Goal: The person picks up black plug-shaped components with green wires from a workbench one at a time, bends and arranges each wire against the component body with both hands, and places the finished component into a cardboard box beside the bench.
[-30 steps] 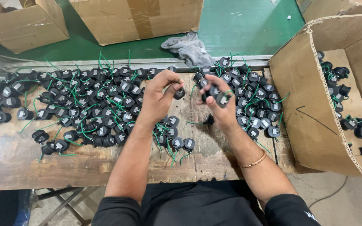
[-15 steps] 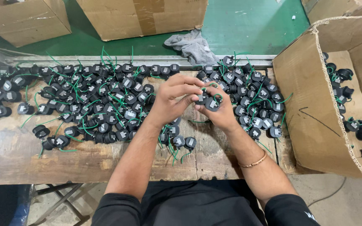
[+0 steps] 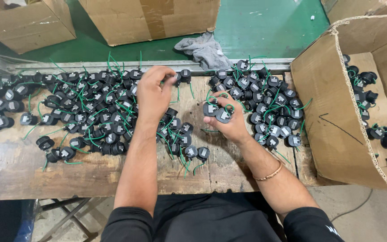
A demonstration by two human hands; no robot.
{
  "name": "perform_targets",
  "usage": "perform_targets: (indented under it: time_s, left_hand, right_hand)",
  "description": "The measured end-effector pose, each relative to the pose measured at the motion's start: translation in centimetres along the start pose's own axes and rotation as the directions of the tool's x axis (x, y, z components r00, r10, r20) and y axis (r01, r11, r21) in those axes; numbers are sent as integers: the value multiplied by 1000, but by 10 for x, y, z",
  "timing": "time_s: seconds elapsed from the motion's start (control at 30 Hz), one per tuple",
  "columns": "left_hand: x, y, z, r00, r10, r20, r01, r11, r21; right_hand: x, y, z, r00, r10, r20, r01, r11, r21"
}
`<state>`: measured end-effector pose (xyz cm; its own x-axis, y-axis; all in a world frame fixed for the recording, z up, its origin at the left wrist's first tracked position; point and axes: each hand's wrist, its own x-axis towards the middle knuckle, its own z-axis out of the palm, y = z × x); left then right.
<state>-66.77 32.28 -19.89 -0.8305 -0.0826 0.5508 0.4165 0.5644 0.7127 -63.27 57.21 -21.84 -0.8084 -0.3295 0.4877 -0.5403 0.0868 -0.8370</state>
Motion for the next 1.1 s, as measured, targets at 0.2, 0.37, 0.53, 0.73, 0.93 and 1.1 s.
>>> perform_targets:
  time_s: [0.2, 0.37, 0.53, 0.73, 0.93, 1.1]
  left_hand:
    - [-5, -12, 7, 996, 89, -7, -75, 876, 477]
    - [-5, -6, 5, 988, -12, -157, 67, 935, 349]
    - [-2, 28, 0, 971, 79, -227, -79, 997, 8]
    - [-19, 70, 14, 968, 165, -190, -228, 896, -382]
    - [-16, 67, 17, 942, 263, -208, -322, 883, -341]
    - [-16, 62, 14, 938, 347, -18, -332, 882, -334]
  right_hand:
    - [-7, 9, 8, 950, 303, 72, -243, 576, 780]
    - [-8, 8, 6, 927, 359, 108, -259, 404, 877]
    - [-2, -1, 3, 919, 371, 136, -284, 381, 880]
    - [4, -9, 9, 893, 376, 247, -355, 250, 901]
    - [-4, -4, 14, 927, 258, 271, -336, 255, 907]
    - [-3, 4, 11, 948, 307, 81, -214, 429, 878]
